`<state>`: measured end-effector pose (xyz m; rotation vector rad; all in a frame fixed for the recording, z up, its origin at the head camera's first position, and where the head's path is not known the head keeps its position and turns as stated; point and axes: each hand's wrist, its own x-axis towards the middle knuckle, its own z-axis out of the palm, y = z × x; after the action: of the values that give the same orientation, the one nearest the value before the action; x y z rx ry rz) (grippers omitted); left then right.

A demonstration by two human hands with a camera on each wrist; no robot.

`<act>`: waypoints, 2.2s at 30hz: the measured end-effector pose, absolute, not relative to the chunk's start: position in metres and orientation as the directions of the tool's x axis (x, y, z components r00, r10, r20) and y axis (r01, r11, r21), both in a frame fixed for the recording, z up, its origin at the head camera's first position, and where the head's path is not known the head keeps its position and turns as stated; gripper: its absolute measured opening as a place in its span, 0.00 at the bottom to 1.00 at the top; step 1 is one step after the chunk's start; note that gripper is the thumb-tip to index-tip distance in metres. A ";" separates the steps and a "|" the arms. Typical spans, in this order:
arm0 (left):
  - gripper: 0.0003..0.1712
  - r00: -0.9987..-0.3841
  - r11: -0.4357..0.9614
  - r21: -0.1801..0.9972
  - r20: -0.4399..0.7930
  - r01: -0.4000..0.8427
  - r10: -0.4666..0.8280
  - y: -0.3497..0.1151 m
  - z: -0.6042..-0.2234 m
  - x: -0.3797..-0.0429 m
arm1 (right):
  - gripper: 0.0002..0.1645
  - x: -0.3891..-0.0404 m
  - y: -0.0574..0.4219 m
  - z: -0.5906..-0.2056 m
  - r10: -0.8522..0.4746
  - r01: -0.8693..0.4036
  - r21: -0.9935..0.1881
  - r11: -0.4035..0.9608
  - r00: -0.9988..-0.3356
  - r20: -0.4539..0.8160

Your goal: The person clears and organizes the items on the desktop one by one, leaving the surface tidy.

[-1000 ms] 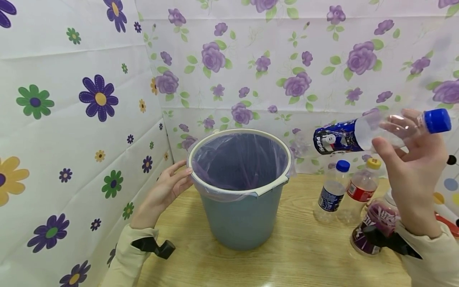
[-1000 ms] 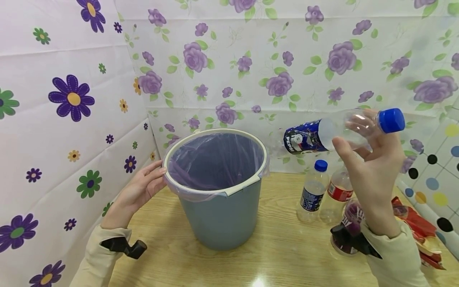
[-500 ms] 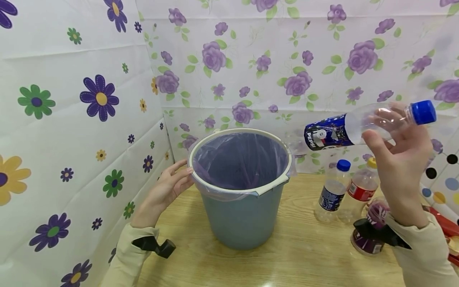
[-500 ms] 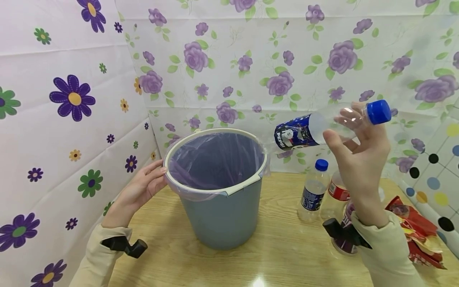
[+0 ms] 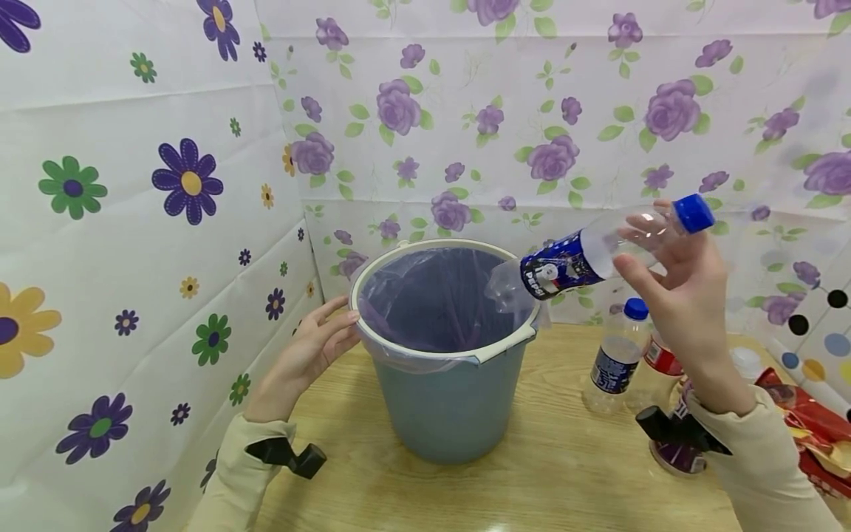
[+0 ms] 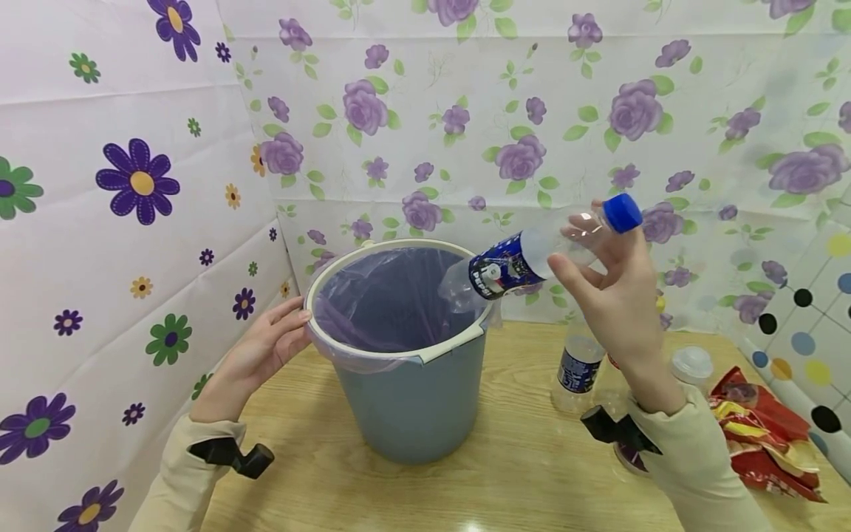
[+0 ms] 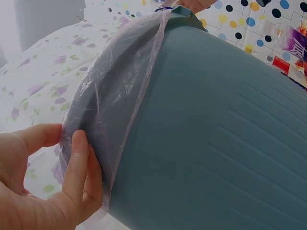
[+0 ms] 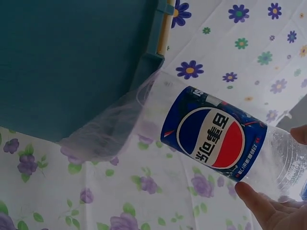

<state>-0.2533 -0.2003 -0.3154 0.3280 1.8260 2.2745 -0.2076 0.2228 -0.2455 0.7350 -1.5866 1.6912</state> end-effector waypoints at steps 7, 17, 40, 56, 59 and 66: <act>0.42 -0.956 -0.215 0.976 0.030 -0.035 0.292 -0.200 -0.315 -0.253 | 0.44 -0.210 0.210 -0.251 0.009 -0.783 -0.619 -0.064 -0.620 0.784; 0.40 -0.952 -0.219 0.976 0.047 -0.021 0.302 -0.199 -0.314 -0.254 | 0.35 -0.216 0.209 -0.258 -0.078 -0.812 -0.581 -0.053 -0.577 0.813; 0.43 -0.956 -0.230 0.972 0.032 -0.037 0.291 -0.198 -0.315 -0.252 | 0.26 -0.230 0.271 -0.295 0.195 -0.409 -0.704 0.580 -0.770 0.608; 0.42 -0.949 -0.235 0.972 0.052 -0.023 0.311 -0.199 -0.316 -0.253 | 0.34 -0.247 0.284 -0.322 0.150 -0.275 -0.722 0.635 -0.873 0.464; 0.41 -0.950 -0.236 0.971 0.050 -0.026 0.309 -0.199 -0.315 -0.253 | 0.35 -0.248 0.286 -0.326 0.142 -0.247 -0.706 0.663 -0.886 0.442; 0.42 -0.950 -0.248 0.968 0.040 -0.040 0.309 -0.199 -0.315 -0.252 | 0.41 -0.253 0.292 -0.339 0.136 -0.195 -0.731 0.654 -0.920 0.368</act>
<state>-0.2523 -0.1993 -0.3155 0.3273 1.7699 2.2966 -0.2528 0.2925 -0.3394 0.0469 -2.4813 1.1619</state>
